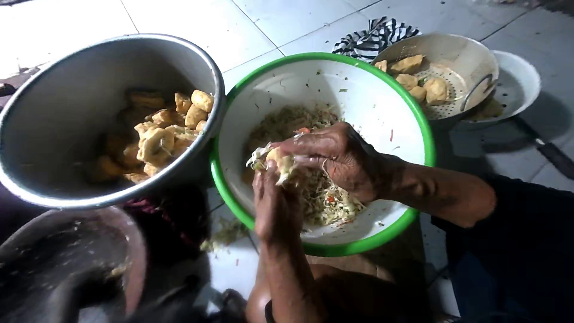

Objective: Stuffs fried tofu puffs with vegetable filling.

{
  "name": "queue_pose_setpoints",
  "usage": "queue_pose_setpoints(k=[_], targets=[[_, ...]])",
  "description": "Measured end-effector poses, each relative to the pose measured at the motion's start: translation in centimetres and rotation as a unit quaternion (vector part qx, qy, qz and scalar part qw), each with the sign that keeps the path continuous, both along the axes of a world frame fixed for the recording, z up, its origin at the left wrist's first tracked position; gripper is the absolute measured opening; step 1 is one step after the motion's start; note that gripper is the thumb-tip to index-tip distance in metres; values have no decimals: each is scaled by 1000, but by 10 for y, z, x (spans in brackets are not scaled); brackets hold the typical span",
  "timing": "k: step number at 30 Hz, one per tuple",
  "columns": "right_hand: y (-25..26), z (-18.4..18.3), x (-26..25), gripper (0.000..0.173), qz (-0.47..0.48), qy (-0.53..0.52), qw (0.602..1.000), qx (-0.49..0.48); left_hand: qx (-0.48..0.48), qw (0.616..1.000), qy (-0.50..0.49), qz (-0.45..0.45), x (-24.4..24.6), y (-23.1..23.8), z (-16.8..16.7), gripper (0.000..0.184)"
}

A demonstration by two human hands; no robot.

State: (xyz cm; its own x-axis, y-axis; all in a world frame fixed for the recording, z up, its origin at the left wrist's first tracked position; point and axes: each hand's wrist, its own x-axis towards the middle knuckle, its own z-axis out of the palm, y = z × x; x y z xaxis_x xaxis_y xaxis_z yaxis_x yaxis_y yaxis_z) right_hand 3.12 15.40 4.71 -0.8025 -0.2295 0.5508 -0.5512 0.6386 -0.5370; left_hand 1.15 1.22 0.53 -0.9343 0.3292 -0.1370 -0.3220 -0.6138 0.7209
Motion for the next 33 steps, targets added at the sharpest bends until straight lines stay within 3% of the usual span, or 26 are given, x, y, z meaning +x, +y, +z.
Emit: queue_pose_setpoints(k=[4,7,10,14,20,23,26,28,33], targets=[[3,-2,-5,21,7,6,1000,8,-26,999,-19,-1,2,2,6,25],[-2,-10,-3,27,-46,19,998,48,-7,1000,-11,6,3,1,5,23],[-6,-8,4,39,-113,-61,986,105,21,999,29,2,4,0,1,20],[-5,3,4,42,-110,-156,972,136,41,994,100,-19,3,-2,-2,22],[-6,6,0,26,-144,-174,958,176,-44,992,105,-60,4,-3,0,23],[-2,3,1,19,-131,-222,959,114,-50,994,82,-54,4,0,1,18],[14,0,1,23,-56,-299,952,-27,-44,997,47,-37,5,-1,1,23],[20,0,5,28,-17,-293,954,-57,-48,998,17,-26,4,0,4,25],[6,6,16,35,-70,-255,959,101,-16,999,17,-42,2,0,2,25]])
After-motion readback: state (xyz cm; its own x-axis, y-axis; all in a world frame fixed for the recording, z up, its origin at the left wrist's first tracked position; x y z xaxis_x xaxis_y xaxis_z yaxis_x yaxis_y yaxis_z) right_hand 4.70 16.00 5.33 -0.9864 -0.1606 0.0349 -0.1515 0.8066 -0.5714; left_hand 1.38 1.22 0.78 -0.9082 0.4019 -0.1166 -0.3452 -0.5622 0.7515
